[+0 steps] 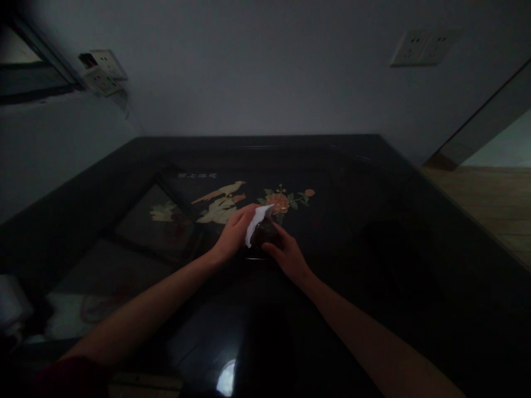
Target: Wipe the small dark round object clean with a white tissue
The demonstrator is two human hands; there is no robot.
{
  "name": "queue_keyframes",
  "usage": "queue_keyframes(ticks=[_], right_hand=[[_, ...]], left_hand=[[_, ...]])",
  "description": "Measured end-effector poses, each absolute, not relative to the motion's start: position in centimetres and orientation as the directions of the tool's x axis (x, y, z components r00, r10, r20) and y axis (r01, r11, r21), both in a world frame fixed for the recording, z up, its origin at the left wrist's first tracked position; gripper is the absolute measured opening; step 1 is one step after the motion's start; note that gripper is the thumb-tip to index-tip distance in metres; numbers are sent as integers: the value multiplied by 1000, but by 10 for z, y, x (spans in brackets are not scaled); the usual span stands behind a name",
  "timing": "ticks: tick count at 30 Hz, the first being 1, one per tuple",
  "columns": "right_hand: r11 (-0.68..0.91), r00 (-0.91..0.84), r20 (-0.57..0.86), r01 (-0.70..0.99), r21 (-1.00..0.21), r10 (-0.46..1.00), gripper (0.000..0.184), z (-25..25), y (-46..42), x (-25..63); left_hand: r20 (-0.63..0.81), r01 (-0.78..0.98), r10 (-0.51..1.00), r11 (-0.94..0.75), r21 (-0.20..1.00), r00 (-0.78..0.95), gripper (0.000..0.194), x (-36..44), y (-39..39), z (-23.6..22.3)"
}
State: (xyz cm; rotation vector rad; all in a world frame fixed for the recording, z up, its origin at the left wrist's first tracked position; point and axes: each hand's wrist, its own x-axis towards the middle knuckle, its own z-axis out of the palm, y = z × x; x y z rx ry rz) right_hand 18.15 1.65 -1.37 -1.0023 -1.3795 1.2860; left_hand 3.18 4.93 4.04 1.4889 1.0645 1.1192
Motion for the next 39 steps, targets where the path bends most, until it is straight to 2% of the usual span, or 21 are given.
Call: queue_keyframes(ticks=[2, 5, 7, 9, 11, 14, 16, 18, 21, 25, 29, 32, 34, 39], right_hand=[[118, -202, 125, -47, -992, 971, 63, -15, 16, 182], [114, -210, 126, -70, -991, 969, 64, -16, 16, 183], [105, -226, 127, -109, -988, 966, 64, -18, 16, 182], [106, -236, 135, -133, -986, 962, 64, -19, 16, 182], [115, -234, 142, -126, -985, 962, 65, -20, 16, 182], [120, -230, 139, -94, -988, 963, 65, -18, 16, 182], [135, -220, 145, -60, -989, 965, 65, -17, 16, 182], [150, -206, 152, -24, -988, 967, 64, -15, 16, 182], [140, -192, 134, 21, -990, 972, 56, -13, 16, 182], [139, -172, 125, 76, -987, 977, 40, -13, 16, 180], [127, -169, 106, 122, -984, 980, 35, -12, 15, 181], [121, -180, 102, 101, -987, 978, 36, -10, 14, 181], [119, -189, 105, 66, -991, 976, 38, -9, 14, 180], [125, -191, 123, -3, -992, 974, 57, -12, 15, 181]], left_hand=[[52, -99, 985, -36, 994, 162, 30, 35, 51, 33], [-36, -329, 995, 66, 942, 96, 24, 41, 52, 23], [-132, -420, 988, 152, 895, 78, 26, 45, 51, 18], [-189, -439, 978, 208, 874, 86, 29, 47, 49, 16], [-138, -375, 989, 149, 915, 58, 29, 47, 45, 17], [90, -155, 996, -86, 984, 20, 32, 42, 39, 24], [245, 3, 967, -246, 969, 73, 37, 39, 36, 29], [394, 142, 905, -416, 898, 159, 39, 35, 35, 33], [562, 311, 767, -640, 703, 309, 35, 32, 36, 38], [588, 413, 644, -765, 494, 490, 31, 30, 38, 46], [542, 441, 602, -798, 411, 585, 30, 30, 37, 56], [529, 439, 607, -795, 419, 593, 29, 30, 36, 59], [524, 432, 638, -769, 471, 564, 29, 30, 36, 57], [448, 333, 811, -570, 751, 377, 32, 30, 41, 49]])
